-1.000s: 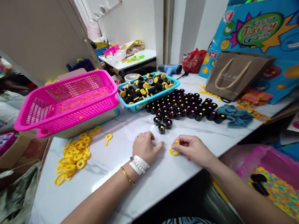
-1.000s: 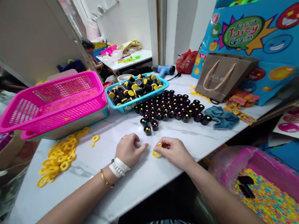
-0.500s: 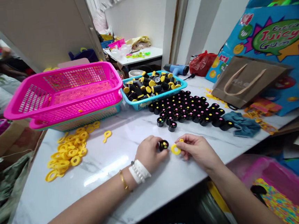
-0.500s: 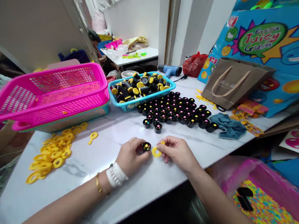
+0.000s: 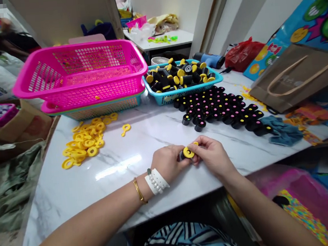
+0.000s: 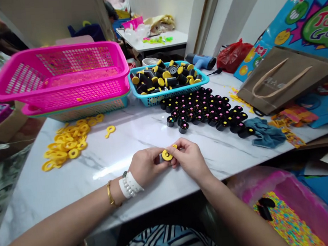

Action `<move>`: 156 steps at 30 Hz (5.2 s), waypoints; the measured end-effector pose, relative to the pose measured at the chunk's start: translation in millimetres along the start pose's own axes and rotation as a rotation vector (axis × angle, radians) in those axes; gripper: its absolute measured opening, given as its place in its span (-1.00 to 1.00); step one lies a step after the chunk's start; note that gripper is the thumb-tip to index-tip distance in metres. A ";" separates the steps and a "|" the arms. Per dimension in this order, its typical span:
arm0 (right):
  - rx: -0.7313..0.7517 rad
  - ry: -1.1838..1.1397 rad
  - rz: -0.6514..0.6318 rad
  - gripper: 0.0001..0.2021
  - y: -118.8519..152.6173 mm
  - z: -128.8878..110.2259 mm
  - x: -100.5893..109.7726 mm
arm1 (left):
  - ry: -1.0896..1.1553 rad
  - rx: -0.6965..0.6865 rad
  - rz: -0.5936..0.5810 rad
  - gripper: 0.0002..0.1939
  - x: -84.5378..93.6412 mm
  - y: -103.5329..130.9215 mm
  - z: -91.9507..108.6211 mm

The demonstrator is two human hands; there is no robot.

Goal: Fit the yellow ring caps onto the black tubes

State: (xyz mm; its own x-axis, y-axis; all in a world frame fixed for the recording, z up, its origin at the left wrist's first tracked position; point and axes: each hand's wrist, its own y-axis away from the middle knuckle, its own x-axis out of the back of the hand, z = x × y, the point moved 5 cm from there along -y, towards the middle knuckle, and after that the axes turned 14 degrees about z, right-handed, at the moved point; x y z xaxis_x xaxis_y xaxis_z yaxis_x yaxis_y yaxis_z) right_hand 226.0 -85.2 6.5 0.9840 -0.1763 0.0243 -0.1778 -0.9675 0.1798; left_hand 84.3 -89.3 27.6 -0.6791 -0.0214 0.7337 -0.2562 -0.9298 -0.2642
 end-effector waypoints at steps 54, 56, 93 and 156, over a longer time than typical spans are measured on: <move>0.804 0.919 -0.201 -0.90 -45.1 -127.4 -70.4 | -0.053 0.034 0.182 -0.61 51.2 -13.7 -34.6; 0.916 0.911 0.004 -0.85 -74.4 -156.4 -86.7 | -0.163 0.084 0.285 -0.66 76.9 -25.9 -49.6; 0.891 1.039 -0.229 -0.88 40.5 -24.5 -17.6 | 0.003 0.003 0.284 -0.60 -19.2 -114.0 -23.6; -0.014 0.211 -0.280 -0.64 -9.6 -19.5 -44.7 | 0.327 0.274 -0.080 -0.63 29.8 -8.4 -40.2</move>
State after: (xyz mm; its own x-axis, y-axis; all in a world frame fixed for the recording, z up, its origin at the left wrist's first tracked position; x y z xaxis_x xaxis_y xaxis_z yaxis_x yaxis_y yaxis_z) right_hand 183.9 -64.5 22.8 0.9749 0.1384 0.1743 0.0980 -0.9701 0.2221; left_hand 38.6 -67.4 26.5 -0.8583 0.1309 0.4962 -0.1544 -0.9880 -0.0064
